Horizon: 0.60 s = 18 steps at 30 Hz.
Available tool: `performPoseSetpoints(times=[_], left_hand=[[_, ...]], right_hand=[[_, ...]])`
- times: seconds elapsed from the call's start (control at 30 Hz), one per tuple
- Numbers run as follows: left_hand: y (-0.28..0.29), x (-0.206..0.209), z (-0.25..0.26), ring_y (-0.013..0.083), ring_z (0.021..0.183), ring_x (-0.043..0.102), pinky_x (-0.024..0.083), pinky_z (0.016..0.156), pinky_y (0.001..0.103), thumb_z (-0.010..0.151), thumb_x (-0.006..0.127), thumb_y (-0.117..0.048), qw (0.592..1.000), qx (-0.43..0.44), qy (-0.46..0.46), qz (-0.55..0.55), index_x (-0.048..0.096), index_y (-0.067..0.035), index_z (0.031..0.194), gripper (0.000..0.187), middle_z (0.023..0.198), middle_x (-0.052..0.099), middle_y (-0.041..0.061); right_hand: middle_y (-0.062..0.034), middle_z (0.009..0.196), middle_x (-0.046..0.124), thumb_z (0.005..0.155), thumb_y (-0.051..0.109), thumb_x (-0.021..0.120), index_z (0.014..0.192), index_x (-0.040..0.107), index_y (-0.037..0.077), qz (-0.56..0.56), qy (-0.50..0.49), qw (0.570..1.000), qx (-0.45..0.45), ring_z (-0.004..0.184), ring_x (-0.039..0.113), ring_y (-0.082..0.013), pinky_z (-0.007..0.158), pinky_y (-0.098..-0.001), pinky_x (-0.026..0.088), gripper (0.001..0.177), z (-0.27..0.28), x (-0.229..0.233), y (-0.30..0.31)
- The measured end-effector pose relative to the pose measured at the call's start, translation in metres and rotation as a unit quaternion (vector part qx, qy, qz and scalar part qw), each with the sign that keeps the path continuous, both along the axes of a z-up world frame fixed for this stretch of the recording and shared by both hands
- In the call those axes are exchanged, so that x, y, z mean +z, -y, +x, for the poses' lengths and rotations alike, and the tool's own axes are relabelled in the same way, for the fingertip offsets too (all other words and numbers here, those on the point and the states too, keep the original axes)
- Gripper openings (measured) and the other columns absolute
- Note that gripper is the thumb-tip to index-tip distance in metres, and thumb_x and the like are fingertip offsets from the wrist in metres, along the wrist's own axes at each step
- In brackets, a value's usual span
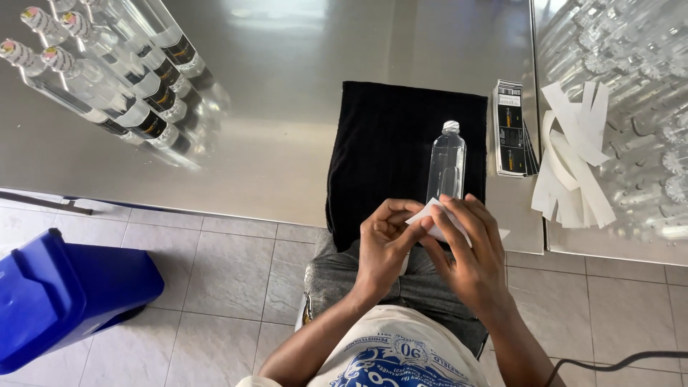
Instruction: Manually peeling adhesive labels and applying them to clear plastic bottles at a workstation.
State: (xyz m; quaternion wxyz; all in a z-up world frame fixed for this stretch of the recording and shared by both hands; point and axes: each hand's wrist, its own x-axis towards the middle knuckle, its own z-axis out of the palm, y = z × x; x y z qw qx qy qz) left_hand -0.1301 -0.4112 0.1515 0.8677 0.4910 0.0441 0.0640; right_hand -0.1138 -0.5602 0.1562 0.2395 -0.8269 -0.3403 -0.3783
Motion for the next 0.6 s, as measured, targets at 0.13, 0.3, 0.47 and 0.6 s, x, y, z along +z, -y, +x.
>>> performPoseSetpoints(times=[0.13,0.3,0.47,0.6], left_hand=[[-0.004,0.005,-0.002,0.0134,0.09,0.078,0.063,0.083,0.028,0.097,0.085,-0.009,0.999,-0.016,0.012,-0.033,0.074,0.004,0.116,0.026,0.109,0.083,0.022],[-0.013,-0.012,-0.002,0.021,0.1,0.081,0.064,0.096,0.037,0.102,0.079,-0.009,0.999,-0.038,0.013,-0.035,0.076,0.005,0.115,0.019,0.113,0.082,0.023],[-0.012,-0.014,-0.003,0.0158,0.093,0.077,0.062,0.091,0.034,0.107,0.073,-0.012,0.998,-0.042,0.025,0.039,0.075,0.004,0.114,0.017,0.092,0.08,0.016],[-0.008,-0.015,-0.001,0.0128,0.093,0.073,0.061,0.091,0.034,0.109,0.072,-0.013,0.999,-0.033,0.018,0.039,0.075,0.003,0.113,0.017,0.092,0.077,0.012]], right_hand=[[-0.0258,0.132,0.073,0.092,0.009,0.089,0.128,0.076,-0.009,0.04,-0.006,0.999,0.01,0.119,0.074,-0.0409,0.101,-0.0487,0.064,0.042,0.003,0.005,-0.003],[-0.0258,0.131,0.074,0.092,0.007,0.089,0.131,0.075,-0.009,0.052,-0.025,0.998,-0.003,0.118,0.074,-0.0407,0.099,-0.047,0.063,0.044,0.001,0.008,0.0],[-0.0255,0.137,0.073,0.094,0.004,0.086,0.133,0.076,-0.005,0.036,-0.083,0.996,-0.007,0.12,0.073,-0.0409,0.098,-0.0467,0.062,0.042,-0.002,0.013,-0.002],[-0.0232,0.13,0.077,0.098,0.007,0.081,0.13,0.077,-0.003,0.061,-0.153,0.986,0.005,0.116,0.076,-0.0394,0.095,-0.045,0.063,0.034,-0.01,0.021,-0.011]])
